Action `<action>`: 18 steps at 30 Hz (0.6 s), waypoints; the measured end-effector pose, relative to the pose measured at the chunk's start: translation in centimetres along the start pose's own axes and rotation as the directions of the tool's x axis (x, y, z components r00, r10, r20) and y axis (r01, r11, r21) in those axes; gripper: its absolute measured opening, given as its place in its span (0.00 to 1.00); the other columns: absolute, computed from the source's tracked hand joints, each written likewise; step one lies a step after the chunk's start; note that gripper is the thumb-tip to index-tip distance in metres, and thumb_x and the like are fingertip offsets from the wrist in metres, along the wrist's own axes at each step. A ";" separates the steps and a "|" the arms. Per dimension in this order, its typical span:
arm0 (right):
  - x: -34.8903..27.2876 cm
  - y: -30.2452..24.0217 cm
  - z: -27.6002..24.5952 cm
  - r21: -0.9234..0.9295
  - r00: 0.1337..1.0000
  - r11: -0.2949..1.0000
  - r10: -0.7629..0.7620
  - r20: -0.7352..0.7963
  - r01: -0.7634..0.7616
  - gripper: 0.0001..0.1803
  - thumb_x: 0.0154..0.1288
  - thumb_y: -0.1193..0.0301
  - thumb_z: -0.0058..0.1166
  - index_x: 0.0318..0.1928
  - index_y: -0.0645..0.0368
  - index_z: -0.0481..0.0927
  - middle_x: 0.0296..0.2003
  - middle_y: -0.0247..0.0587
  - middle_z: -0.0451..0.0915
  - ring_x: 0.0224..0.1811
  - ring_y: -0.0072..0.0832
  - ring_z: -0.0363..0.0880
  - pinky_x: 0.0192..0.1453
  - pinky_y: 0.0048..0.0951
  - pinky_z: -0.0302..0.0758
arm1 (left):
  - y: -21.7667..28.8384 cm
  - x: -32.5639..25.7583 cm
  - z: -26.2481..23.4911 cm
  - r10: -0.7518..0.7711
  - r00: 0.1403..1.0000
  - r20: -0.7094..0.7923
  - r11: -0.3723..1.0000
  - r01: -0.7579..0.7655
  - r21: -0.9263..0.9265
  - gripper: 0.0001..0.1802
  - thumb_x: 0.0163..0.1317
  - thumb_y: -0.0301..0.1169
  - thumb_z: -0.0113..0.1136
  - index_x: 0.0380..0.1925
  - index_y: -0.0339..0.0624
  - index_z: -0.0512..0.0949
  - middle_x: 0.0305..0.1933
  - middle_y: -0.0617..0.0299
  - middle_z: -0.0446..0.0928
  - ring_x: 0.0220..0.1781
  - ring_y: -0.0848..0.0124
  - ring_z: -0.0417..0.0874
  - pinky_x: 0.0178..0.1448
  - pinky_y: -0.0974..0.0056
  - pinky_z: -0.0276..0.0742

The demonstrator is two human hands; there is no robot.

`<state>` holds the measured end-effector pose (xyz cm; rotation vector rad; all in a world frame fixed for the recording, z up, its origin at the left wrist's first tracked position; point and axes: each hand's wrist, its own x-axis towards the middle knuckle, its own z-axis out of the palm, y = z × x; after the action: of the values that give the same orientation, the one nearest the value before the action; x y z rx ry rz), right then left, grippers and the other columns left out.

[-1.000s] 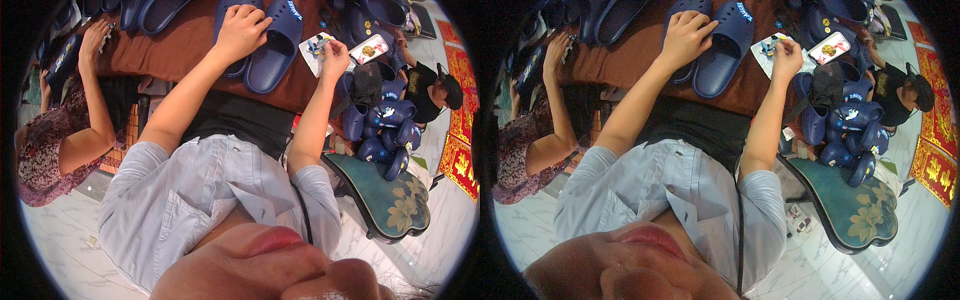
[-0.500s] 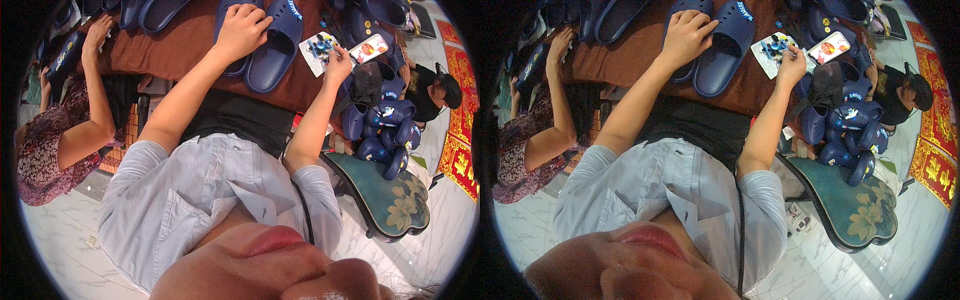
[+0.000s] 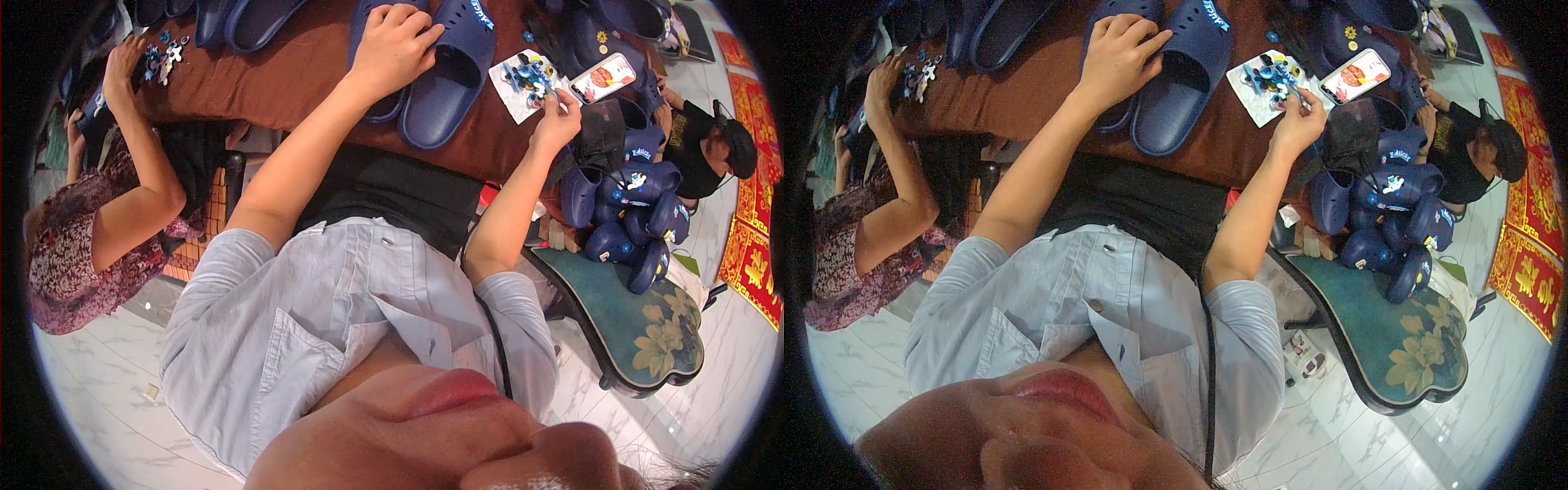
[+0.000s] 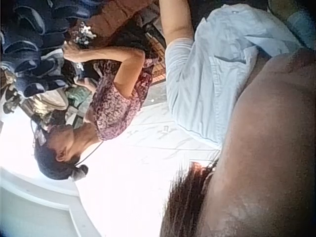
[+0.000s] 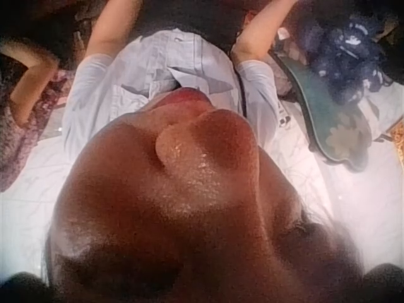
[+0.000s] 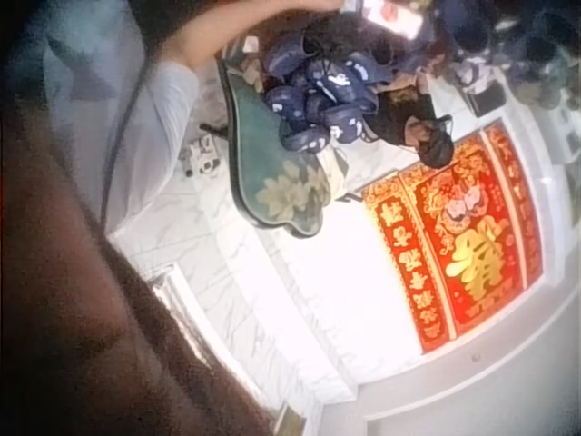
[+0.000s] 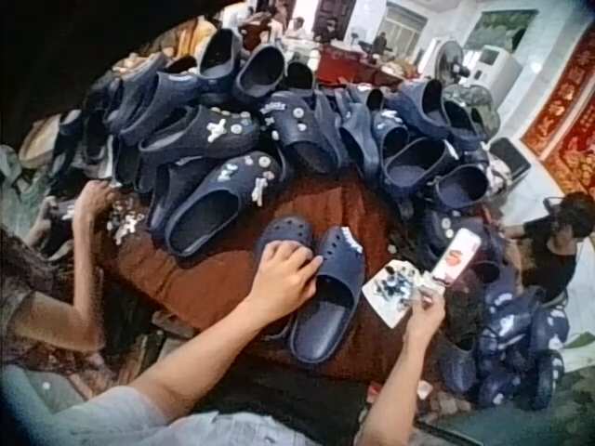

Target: Manually inserting decorative charms into the holes of clogs.

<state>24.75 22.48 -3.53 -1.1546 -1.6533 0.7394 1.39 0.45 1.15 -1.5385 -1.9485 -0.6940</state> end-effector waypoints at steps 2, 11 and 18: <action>-0.2 -0.6 -0.4 0.149 1.000 0.989 -0.014 0.009 0.012 0.10 0.56 0.84 0.61 0.40 0.64 0.82 0.37 0.38 0.77 0.29 0.22 0.74 0.36 0.23 0.74 | 0.1 0.1 -0.1 0.008 1.000 -0.007 1.000 -0.008 -0.007 0.23 0.47 0.37 0.70 0.47 0.56 0.84 0.45 0.72 0.77 0.55 0.69 0.75 0.60 0.56 0.67; -1.5 -2.4 -0.5 0.263 1.000 0.965 0.024 -0.016 -0.019 0.10 0.63 0.85 0.57 0.44 0.64 0.77 0.39 0.39 0.79 0.36 0.22 0.79 0.39 0.23 0.78 | 0.0 0.1 0.0 0.003 1.000 -0.005 1.000 -0.003 -0.008 0.22 0.47 0.37 0.70 0.46 0.55 0.84 0.45 0.72 0.77 0.55 0.70 0.76 0.60 0.56 0.67; -2.3 -3.2 0.3 0.391 0.999 0.920 -0.011 0.037 -0.005 0.08 0.63 0.83 0.59 0.43 0.66 0.79 0.37 0.38 0.82 0.35 0.22 0.79 0.40 0.22 0.77 | 0.1 0.0 0.1 -0.002 1.000 0.001 1.000 0.002 -0.016 0.22 0.47 0.37 0.70 0.46 0.54 0.84 0.45 0.72 0.77 0.55 0.70 0.76 0.60 0.56 0.67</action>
<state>23.61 19.14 -1.69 -0.8549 -1.4506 1.0416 1.44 0.52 1.04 -1.5476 -1.9496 -0.7115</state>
